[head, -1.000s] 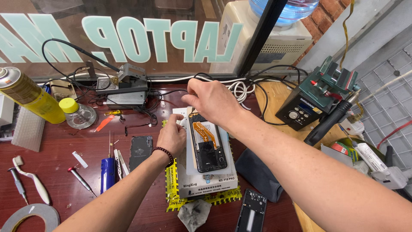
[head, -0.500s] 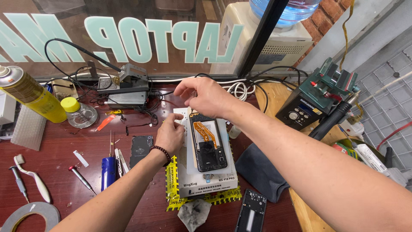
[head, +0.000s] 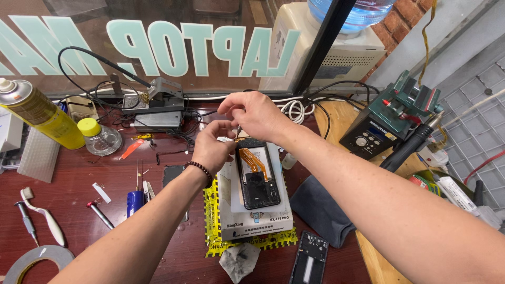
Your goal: The person uses a screwdriver to remove screws from a smartphone chassis, then uses a metal prying tool to separate the screen from the frame. The person handles the phone and tools throughout the process.
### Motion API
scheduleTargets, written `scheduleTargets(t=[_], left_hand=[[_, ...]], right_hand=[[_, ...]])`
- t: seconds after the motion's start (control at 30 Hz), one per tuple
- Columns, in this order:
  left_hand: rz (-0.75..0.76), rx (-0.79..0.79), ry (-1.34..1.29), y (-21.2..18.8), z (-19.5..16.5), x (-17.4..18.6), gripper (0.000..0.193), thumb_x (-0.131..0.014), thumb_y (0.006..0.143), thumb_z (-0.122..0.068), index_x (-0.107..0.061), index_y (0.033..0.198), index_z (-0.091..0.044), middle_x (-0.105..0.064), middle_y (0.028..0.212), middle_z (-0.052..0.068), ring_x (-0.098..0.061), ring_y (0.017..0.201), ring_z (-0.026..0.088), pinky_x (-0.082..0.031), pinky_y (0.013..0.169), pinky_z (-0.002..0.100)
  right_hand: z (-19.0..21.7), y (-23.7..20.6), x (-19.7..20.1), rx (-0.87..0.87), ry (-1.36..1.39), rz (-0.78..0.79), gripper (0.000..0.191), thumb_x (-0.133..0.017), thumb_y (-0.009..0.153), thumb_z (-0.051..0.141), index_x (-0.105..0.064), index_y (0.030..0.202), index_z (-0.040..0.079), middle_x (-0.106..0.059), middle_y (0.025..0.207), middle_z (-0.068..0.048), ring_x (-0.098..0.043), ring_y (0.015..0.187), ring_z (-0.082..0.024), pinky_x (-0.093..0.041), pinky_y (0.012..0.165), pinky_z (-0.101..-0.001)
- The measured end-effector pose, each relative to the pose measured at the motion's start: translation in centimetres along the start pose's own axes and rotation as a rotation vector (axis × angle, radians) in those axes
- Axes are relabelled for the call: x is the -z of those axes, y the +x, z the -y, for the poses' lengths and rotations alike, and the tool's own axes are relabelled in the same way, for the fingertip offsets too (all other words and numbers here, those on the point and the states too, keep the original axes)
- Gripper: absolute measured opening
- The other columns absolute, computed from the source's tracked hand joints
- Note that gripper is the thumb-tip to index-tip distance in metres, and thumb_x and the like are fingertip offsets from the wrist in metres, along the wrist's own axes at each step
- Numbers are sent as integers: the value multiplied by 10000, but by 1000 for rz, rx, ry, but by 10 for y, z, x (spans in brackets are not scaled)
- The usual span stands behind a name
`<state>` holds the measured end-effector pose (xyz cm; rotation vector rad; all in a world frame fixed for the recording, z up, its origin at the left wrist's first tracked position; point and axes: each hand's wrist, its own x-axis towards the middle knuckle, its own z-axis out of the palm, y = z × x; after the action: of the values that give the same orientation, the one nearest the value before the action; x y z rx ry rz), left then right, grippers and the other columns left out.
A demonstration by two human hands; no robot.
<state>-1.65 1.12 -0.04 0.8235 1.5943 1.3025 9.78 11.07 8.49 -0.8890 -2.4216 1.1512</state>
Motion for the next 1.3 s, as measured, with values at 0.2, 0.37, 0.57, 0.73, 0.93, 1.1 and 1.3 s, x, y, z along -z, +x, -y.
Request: scheduleTargets(t=[0.2, 0.37, 0.57, 0.73, 0.93, 1.1, 1.3], left_hand=[[-36, 7, 48, -2, -3, -3, 527, -689, 771, 81, -615, 1265, -87, -682, 1036, 5, -685, 730, 114, -593, 565, 282], [-46, 10, 58, -1, 0, -3, 586, -684, 763, 80, -598, 1312, -105, -694, 1045, 18, -685, 734, 113, -595, 569, 286], [-87, -64, 122, -2, 1, -7, 623, -685, 764, 55, -582, 1347, -138, -712, 1019, 21, -695, 742, 115, -601, 591, 299], [-171, -237, 296, -10, 0, -6, 629, -718, 757, 8, -580, 1352, -143, -763, 950, 27, -722, 758, 134, -589, 750, 318], [-174, -266, 393, -14, -7, -5, 597, -715, 785, -46, -565, 1355, -143, -776, 919, 33, -746, 778, 174, -578, 770, 347], [-179, -272, 455, -8, -4, -4, 546, -667, 822, -36, -596, 1353, -141, -760, 912, 73, -738, 801, 211, -568, 782, 377], [-243, 89, 264, -12, 15, 19, 450, -654, 869, -71, -598, 1316, -93, -738, 925, 68, -733, 723, 192, -607, 662, 364]], right_hand=[[3, -3, 0, -104, 69, 1, 200, -604, 952, 85, -765, 1070, 101, -759, 918, -82, -767, 883, -187, -591, 769, -316], [5, -3, -1, 74, -6, -17, 294, -592, 811, -30, -765, 1024, 78, -772, 976, -67, -743, 941, -154, -589, 814, -281], [0, -2, 2, 69, 54, 12, 340, -550, 806, -62, -746, 1059, 52, -756, 987, -73, -735, 862, -156, -606, 781, -288], [-8, -5, 0, 53, 214, -41, 323, -536, 828, -72, -740, 1061, 19, -763, 976, -82, -751, 852, -140, -612, 780, -288], [-13, -15, 2, -29, 313, -129, 299, -536, 860, -56, -724, 1075, 31, -748, 986, -83, -763, 839, -145, -611, 746, -288], [-19, -26, 9, -70, 440, -244, 290, -555, 869, -49, -702, 1111, 12, -722, 1010, -91, -745, 876, -169, -607, 701, -311], [-46, -60, 46, -281, 762, -358, 288, -599, 929, 6, -585, 1215, -22, -676, 1021, -129, -724, 910, -226, -640, 774, -403]])
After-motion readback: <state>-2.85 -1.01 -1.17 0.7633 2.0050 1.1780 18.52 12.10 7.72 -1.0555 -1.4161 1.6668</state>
